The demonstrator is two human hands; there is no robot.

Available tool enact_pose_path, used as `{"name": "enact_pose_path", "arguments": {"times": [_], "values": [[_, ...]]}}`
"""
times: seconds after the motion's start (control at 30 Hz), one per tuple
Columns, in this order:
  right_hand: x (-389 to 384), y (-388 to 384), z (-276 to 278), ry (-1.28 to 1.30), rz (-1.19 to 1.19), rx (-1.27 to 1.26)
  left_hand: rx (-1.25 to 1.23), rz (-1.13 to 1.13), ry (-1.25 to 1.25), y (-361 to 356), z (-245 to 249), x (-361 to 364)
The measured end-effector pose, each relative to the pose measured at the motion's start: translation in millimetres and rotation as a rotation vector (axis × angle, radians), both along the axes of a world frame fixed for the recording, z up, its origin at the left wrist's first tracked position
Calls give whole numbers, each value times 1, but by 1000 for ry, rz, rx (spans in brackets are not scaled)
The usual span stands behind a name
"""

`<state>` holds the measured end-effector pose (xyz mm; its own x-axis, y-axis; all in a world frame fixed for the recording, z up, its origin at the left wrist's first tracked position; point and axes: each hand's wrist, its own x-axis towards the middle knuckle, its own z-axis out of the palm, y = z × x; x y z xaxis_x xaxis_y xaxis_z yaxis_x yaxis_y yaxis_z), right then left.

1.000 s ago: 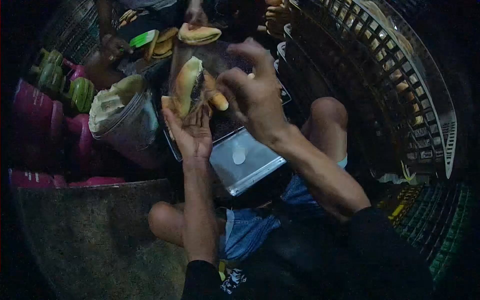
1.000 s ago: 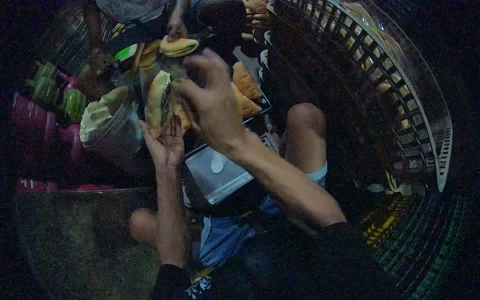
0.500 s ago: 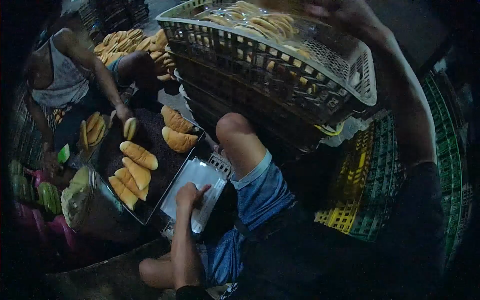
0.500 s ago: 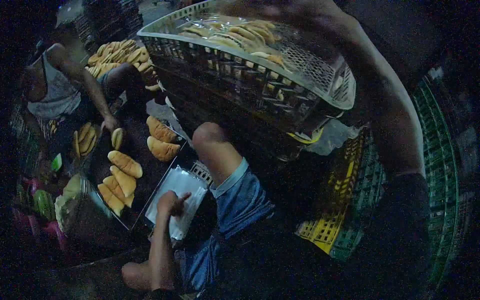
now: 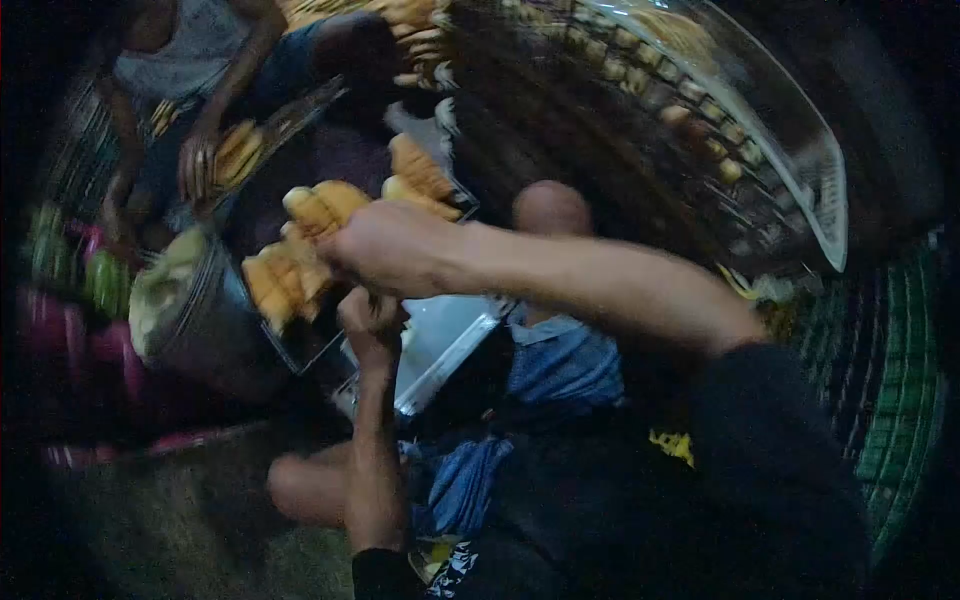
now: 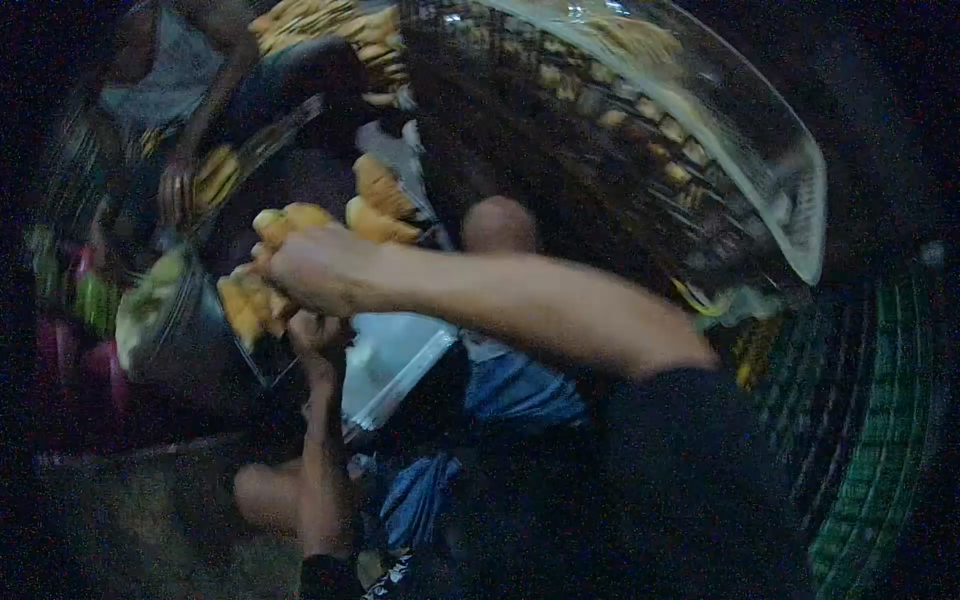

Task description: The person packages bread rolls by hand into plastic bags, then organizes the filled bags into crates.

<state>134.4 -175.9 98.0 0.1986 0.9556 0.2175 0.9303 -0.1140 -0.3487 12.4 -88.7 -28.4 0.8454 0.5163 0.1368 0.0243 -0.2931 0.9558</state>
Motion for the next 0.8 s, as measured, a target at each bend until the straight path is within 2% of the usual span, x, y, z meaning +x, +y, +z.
{"name": "enact_pose_path", "arguments": {"times": [0.1, 0.13, 0.17, 0.2, 0.27, 0.3, 0.37, 0.4, 0.43, 0.5, 0.6, 0.63, 0.7, 0.77, 0.8], "values": [[-4, 11, -22, 585, -235, 512, -1114, -24, -90, 17, -3, 6], [-9, -7, -23, 998, -312, 515, -1145, 109, -245, 27, 9, 9], [-13, -21, -25, 1422, -386, 494, -1165, 247, -395, 38, 41, 15], [-9, -30, -31, 1503, -414, 459, -1192, 370, -556, 42, 58, 20], [-2, -34, -55, 1658, -469, 377, -763, 513, -530, 62, 49, 18], [3, -25, -64, 1449, -494, 328, -544, 575, -511, 70, 49, 17], [20, 9, -83, 1023, -516, 233, -409, 704, -518, 85, 56, 12], [21, 26, -94, 802, -428, 350, -341, 788, -513, 94, 57, 5], [27, 39, -110, 559, -407, 250, -270, 872, -506, 102, 57, -3], [53, 66, -181, -241, -306, 303, -305, 943, -529, 126, 36, -18], [71, 84, -193, -89, -292, 364, -416, 1004, -570, 132, 23, -28], [75, 78, -194, 254, -328, 355, -433, 1042, -555, 128, 16, -30], [90, 61, -152, 915, -390, 348, -468, 1090, -554, 124, 13, -21], [97, 16, -93, 907, -545, 186, -461, 971, -447, 125, 19, -13], [91, -5, -61, 1060, -525, 293, -433, 903, -397, 130, 14, -14]]}}
